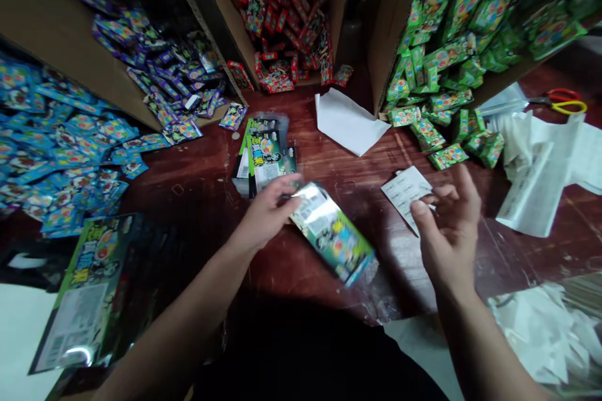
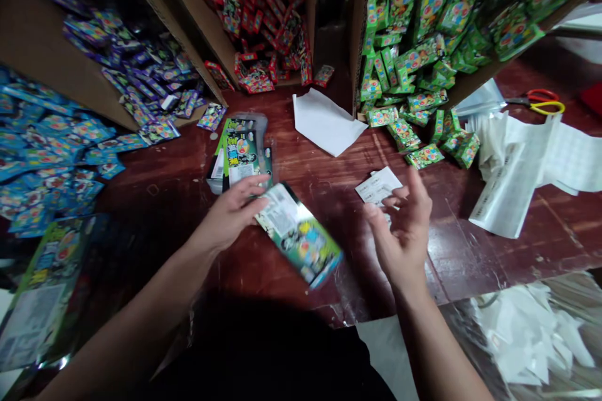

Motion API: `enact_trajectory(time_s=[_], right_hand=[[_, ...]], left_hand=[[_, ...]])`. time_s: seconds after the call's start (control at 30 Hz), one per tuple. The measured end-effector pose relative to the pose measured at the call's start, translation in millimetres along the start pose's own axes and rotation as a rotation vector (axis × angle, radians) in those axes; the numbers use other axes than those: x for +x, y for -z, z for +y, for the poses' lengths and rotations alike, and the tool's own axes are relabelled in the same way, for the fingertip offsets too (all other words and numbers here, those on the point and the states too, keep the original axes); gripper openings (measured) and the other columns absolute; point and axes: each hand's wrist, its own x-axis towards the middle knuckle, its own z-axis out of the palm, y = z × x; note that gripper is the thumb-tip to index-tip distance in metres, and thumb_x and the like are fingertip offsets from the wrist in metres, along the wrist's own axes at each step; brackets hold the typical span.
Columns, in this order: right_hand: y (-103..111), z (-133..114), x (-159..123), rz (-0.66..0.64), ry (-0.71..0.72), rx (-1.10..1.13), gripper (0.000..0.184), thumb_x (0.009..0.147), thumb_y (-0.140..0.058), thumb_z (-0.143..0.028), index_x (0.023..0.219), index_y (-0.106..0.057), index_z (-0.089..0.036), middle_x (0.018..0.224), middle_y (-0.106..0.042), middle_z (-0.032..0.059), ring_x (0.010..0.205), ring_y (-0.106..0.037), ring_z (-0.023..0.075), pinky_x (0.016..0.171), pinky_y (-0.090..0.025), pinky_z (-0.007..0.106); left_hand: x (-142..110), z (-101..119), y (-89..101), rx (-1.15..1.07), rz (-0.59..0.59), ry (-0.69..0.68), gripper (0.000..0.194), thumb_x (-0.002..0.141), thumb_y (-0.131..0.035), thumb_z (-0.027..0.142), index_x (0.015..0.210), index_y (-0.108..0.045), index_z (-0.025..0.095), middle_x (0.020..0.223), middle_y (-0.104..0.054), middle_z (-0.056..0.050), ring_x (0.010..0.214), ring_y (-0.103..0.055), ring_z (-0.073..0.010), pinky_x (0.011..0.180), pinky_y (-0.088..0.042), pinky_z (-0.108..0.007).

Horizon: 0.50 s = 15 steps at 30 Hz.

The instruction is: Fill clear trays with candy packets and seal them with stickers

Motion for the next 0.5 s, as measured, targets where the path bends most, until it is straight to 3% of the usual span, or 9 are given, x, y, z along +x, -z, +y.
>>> enact_trajectory(time_s=[0.07,0.13,0.2,0.27,0.37,0.43,0.5], right_hand=[[-10,6,-13,0.044,-0.141,0.176,0.088,0.093,-0.063,-0.042,0.158,-0.005,-0.045,0.149,-0.031,0.0109,0.123,-0.054,0.0278,0.101,-0.049,0.052],[-26,9,-23,0.025,-0.232,0.254,0.098,0.088,-0.07,-0.044,0.158,-0.003,-0.044,0.157,-0.025,0.0122,0.135,-0.048,0.0314,0.103,-0.049,0.055],[-39,12,-25,0.055,-0.262,0.261,0.101,0.087,-0.071,-0.045,0.159,0.0,-0.04,0.159,-0.025,0.0142,0.143,-0.039,0.032,0.108,-0.046,0.056],[-43,12,-19,0.06,-0.229,0.279,0.1,0.09,-0.068,-0.044,0.159,0.004,-0.039,0.157,-0.031,0.0142,0.141,-0.042,0.0296,0.108,-0.047,0.052],[-35,10,-5,-0.202,-0.114,0.342,0.105,0.091,-0.068,-0.041,0.158,0.012,-0.042,0.155,-0.037,0.0106,0.133,-0.052,0.027,0.105,-0.051,0.046],[-32,8,0,-0.389,-0.006,0.312,0.107,0.09,-0.07,-0.039,0.159,0.011,-0.041,0.156,-0.039,0.0091,0.138,-0.048,0.0283,0.107,-0.049,0.048],[-33,6,0,-0.391,0.122,0.184,0.105,0.089,-0.072,-0.037,0.16,0.005,-0.041,0.161,-0.032,0.0083,0.147,-0.035,0.0317,0.114,-0.042,0.056]], left_hand=[[-11,-5,-0.2,-0.18,0.147,0.039,0.062,0.085,-0.068,0.027,0.143,-0.045,0.031,0.13,-0.058,-0.006,0.104,-0.066,-0.0204,0.079,-0.062,-0.035],[-26,-16,-7.2,-0.294,0.18,0.051,0.072,0.087,-0.066,0.028,0.15,-0.033,0.039,0.139,-0.054,-0.005,0.111,-0.064,-0.021,0.081,-0.062,-0.036],[-43,-28,-14.3,-0.279,0.189,0.047,0.07,0.089,-0.063,0.029,0.15,-0.03,0.041,0.138,-0.056,-0.004,0.112,-0.064,-0.0201,0.081,-0.061,-0.034],[-53,-36,-17.3,-0.141,0.167,0.039,0.051,0.088,-0.067,0.032,0.135,-0.048,0.033,0.125,-0.063,-0.003,0.11,-0.065,-0.02,0.083,-0.059,-0.032],[-52,-34,-18.8,0.067,0.057,0.004,0.029,0.08,-0.078,0.035,0.099,-0.06,0.021,0.115,-0.064,-0.004,0.108,-0.066,-0.0215,0.088,-0.056,-0.033],[-43,-27,-23.0,0.069,-0.006,-0.044,0.034,0.079,-0.08,0.033,0.101,-0.058,0.02,0.116,-0.065,-0.006,0.103,-0.068,-0.0206,0.088,-0.055,-0.033],[-34,-22,-29.5,0.011,-0.035,-0.091,0.043,0.081,-0.078,0.03,0.114,-0.051,0.022,0.111,-0.066,-0.005,0.096,-0.068,-0.0181,0.084,-0.055,-0.032]])
